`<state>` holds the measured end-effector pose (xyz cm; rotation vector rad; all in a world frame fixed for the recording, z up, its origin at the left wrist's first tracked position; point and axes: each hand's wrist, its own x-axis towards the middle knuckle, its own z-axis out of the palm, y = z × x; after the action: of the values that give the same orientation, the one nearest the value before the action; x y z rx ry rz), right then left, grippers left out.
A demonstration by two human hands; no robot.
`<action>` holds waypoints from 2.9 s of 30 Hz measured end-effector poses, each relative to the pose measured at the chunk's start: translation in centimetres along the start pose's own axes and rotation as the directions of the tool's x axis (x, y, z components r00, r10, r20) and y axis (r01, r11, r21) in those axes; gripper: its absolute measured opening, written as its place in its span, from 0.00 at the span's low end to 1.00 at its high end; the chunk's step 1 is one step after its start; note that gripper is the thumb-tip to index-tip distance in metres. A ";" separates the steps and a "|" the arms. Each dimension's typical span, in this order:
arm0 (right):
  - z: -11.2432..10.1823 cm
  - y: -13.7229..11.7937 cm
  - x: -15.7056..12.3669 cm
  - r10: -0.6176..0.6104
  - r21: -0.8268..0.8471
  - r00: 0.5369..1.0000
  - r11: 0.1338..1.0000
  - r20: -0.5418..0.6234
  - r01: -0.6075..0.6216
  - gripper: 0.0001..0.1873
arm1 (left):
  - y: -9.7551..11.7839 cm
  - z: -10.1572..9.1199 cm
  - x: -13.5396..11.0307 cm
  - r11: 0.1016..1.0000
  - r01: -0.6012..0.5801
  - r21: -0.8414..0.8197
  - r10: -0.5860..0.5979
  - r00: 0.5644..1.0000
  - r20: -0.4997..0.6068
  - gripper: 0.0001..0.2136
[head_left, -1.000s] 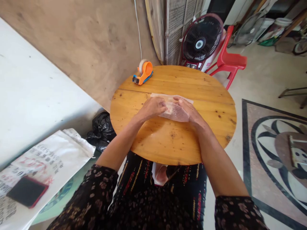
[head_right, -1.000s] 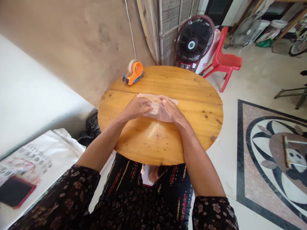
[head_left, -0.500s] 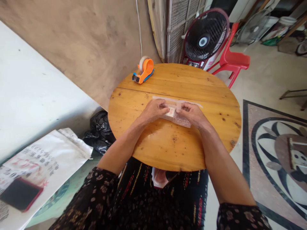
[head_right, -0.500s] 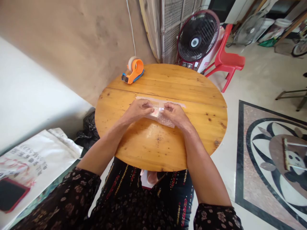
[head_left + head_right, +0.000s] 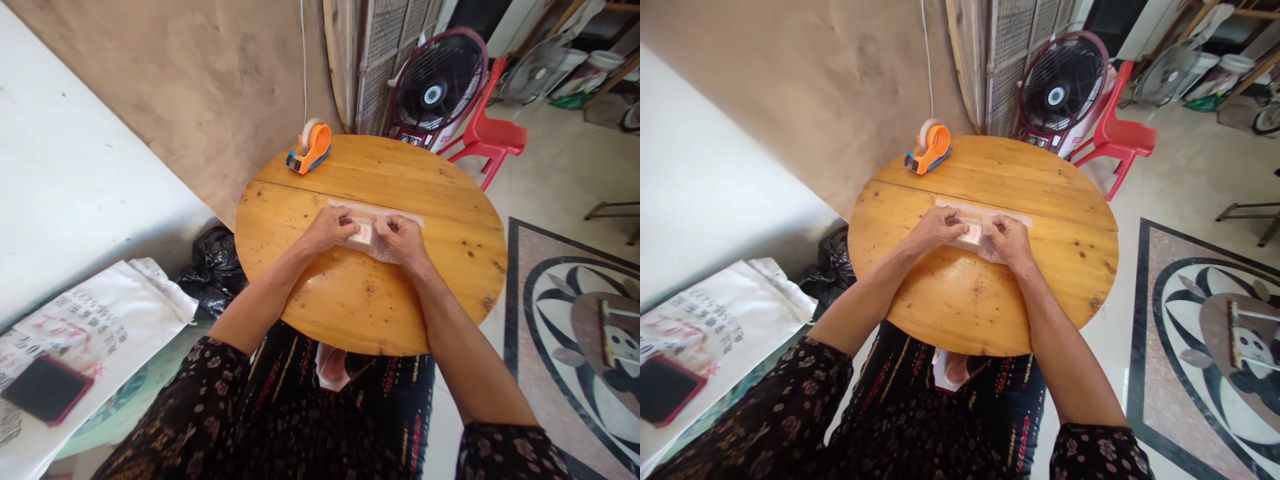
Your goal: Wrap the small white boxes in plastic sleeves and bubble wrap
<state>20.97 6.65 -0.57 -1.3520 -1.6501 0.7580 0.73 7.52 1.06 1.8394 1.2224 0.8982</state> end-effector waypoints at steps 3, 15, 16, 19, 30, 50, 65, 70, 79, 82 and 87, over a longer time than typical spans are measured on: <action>0.0 0.2 0.0 -0.083 -0.113 0.994 0.991 -0.065 0.076 0.13 | -0.1 0.1 0.0 0.998 0.024 -0.058 -0.025 1.000 -0.003 0.10; -0.4 -1.5 -1.3 -0.580 -0.473 0.814 0.712 0.021 0.519 0.09 | 0.1 0.0 0.1 0.995 0.026 -0.098 -0.028 0.999 -0.022 0.09; -0.4 -1.7 -1.4 -0.583 -0.472 0.811 0.702 0.047 0.533 0.10 | 0.2 -0.1 0.1 0.994 0.027 -0.104 -0.029 0.999 -0.016 0.09; -0.3 -1.9 -1.6 -0.561 -0.453 0.819 0.704 0.118 0.547 0.11 | 0.2 -0.1 0.2 0.995 0.035 -0.089 -0.035 0.999 0.006 0.09; 0.1 -1.6 -2.0 -0.502 -0.455 0.850 0.726 0.162 0.516 0.12 | -0.1 -0.3 0.5 0.997 0.057 -0.047 -0.058 0.998 -0.019 0.10; 0.4 -1.3 -1.9 -0.420 -0.479 0.891 0.754 0.176 0.450 0.11 | 0.5 -4.1 -2.6 0.905 0.340 0.256 -0.334 0.940 -0.068 0.17; 0.6 -0.7 -1.7 -0.458 -0.467 0.876 0.747 0.153 0.472 0.11 | 3.5 -4.7 -2.0 0.701 0.704 -0.111 -0.698 0.710 0.090 0.12; 0.6 -0.5 -1.4 -0.434 -0.517 0.884 0.723 0.175 0.458 0.14 | 2.6 -4.2 -2.1 0.676 0.724 -0.135 -0.717 0.689 0.102 0.12; 0.7 -0.6 -1.5 -0.452 -0.493 0.877 0.733 0.162 0.469 0.12 | 2.2 -2.2 -2.2 0.762 0.603 -0.236 -0.635 0.767 -0.091 0.12; 0.8 -0.7 -1.6 -0.415 -0.518 0.895 0.736 0.166 0.437 0.13 | 2.5 -2.0 -2.2 0.742 0.611 -0.277 -0.648 0.760 -0.058 0.15; 0.7 -1.0 -1.6 -0.418 -0.505 0.891 0.738 0.179 0.447 0.13 | 2.1 -1.7 -2.0 0.732 0.620 -0.282 -0.660 0.749 -0.066 0.13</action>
<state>19.97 4.89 -0.46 -1.2231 -2.2201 0.0407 -0.41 5.39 3.38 1.0266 1.6267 0.7532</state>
